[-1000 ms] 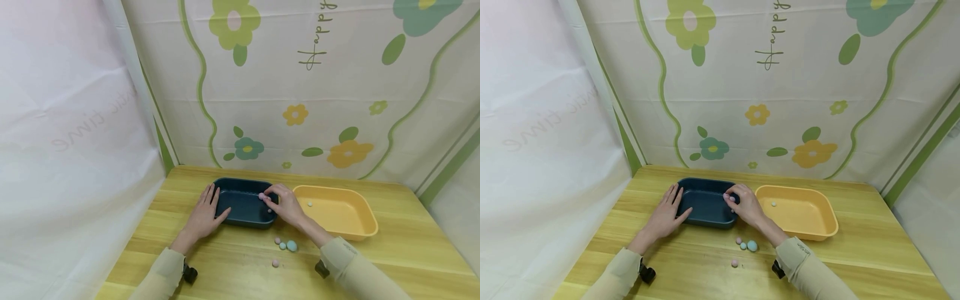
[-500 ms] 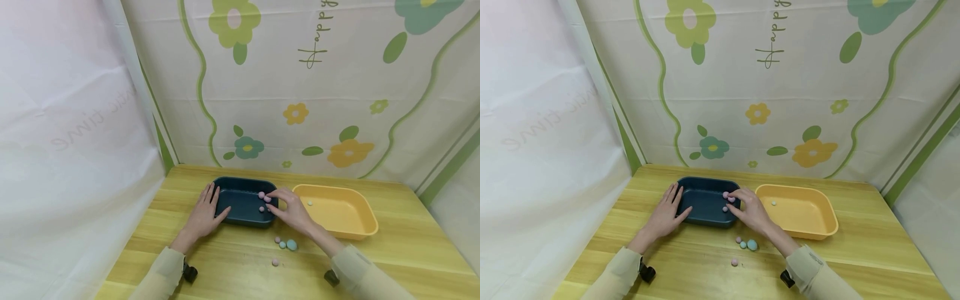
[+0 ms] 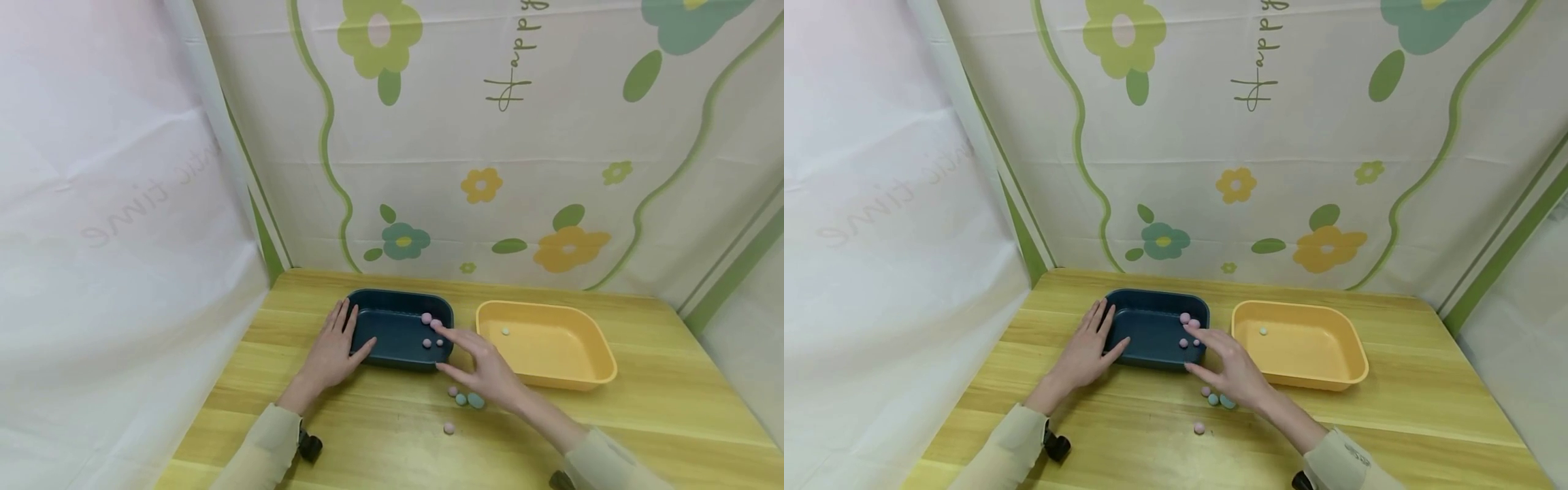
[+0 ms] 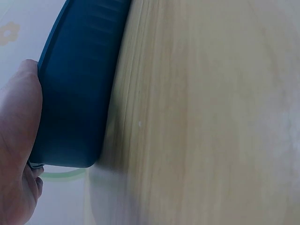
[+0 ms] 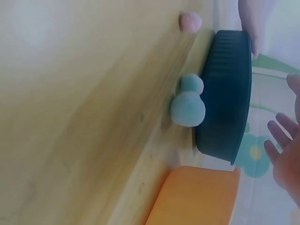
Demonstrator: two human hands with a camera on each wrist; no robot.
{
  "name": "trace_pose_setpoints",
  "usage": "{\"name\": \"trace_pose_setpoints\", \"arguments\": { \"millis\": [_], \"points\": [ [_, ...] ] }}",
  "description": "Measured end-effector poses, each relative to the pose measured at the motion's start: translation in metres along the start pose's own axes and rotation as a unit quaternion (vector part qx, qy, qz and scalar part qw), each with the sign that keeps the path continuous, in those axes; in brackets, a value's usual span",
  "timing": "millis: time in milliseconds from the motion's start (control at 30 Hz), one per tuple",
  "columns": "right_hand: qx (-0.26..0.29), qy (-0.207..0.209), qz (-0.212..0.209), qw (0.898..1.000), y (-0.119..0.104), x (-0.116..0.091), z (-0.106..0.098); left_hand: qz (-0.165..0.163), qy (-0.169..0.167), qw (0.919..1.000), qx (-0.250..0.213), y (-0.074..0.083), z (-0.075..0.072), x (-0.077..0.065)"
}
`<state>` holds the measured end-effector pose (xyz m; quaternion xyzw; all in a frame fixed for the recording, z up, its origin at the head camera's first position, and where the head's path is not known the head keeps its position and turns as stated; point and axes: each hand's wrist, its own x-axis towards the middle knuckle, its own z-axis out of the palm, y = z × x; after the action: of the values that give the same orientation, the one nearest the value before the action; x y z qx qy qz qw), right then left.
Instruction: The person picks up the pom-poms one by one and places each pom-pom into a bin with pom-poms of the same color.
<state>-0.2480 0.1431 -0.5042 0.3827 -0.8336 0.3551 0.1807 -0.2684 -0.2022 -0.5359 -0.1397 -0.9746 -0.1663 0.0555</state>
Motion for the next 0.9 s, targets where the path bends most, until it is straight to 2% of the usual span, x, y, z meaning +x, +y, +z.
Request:
{"name": "trace_pose_setpoints", "arguments": {
  "millis": [367, 633, 900],
  "points": [
    [0.003, -0.028, -0.015, 0.999, -0.014, -0.023, -0.003, 0.004, 0.005, 1.0, -0.002, -0.002, 0.002, 0.0],
    [0.007, -0.045, -0.044, 0.998, -0.02, -0.042, -0.001, 0.008, 0.007, 0.9999, 0.003, -0.002, 0.001, 0.001],
    [0.005, -0.037, -0.084, 0.996, -0.016, -0.055, 0.005, 0.006, 0.001, 1.0, 0.004, -0.001, 0.001, 0.0]
  ]
}}
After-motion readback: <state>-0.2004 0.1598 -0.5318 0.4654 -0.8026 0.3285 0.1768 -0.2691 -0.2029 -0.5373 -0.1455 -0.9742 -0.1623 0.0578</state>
